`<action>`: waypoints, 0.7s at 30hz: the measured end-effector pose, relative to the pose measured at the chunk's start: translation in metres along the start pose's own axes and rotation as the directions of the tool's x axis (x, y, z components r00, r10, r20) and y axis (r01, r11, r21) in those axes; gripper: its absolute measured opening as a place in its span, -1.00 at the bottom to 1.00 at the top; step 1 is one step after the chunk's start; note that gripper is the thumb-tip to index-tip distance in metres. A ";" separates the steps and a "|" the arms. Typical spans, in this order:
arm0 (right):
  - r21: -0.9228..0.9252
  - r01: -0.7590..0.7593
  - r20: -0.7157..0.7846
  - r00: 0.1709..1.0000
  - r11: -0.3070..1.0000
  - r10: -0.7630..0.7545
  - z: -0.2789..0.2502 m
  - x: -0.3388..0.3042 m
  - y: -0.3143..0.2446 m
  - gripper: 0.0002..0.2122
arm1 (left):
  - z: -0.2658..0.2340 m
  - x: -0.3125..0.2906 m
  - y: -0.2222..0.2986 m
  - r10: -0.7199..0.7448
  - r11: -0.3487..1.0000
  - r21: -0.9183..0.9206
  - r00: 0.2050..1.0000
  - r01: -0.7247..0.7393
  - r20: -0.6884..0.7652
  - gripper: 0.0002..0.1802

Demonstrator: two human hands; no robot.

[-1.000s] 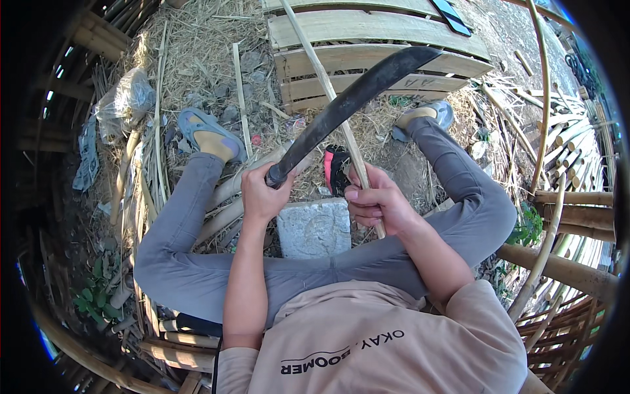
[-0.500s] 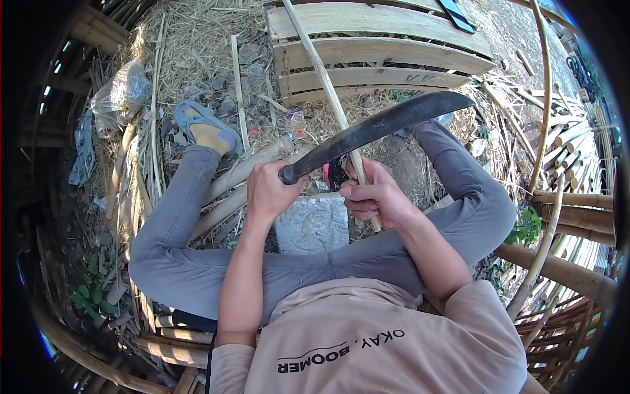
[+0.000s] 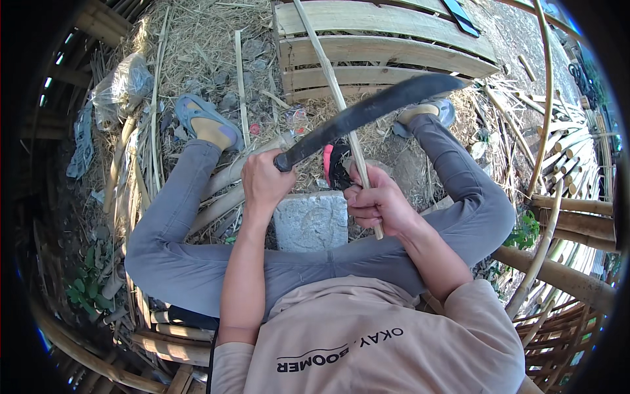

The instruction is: The person whittles a bamboo stick with a machete, shaving off thin layers while holding the stick by hand.

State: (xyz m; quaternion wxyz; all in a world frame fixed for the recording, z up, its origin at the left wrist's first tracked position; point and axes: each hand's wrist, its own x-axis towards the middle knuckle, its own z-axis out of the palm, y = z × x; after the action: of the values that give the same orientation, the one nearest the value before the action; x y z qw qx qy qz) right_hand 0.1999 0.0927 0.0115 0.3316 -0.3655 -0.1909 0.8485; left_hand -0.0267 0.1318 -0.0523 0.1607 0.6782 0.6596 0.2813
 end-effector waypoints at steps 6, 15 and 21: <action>-0.051 -0.065 0.093 0.993 0.997 0.070 0.010 -0.006 0.006 -0.68 | -0.034 0.017 -0.050 -0.250 0.964 -0.130 0.960 0.234 -0.128 -0.74; 0.073 -0.020 0.206 0.978 0.997 0.005 -0.007 -0.002 0.000 -0.68 | -0.023 -0.002 -0.019 0.075 0.984 -0.171 0.991 -0.055 0.113 -0.82; -0.005 -0.049 0.136 0.989 0.999 0.049 -0.002 -0.006 -0.005 -0.67 | -0.014 -0.002 -0.014 0.083 0.986 -0.160 0.977 -0.052 0.195 -0.88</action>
State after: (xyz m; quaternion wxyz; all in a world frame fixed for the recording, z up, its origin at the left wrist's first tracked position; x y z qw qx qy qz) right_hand 0.2069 0.0920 0.0161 0.2965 -0.3116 -0.2050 0.8792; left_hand -0.0466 0.1291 -0.0498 0.2688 0.7108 0.5928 0.2668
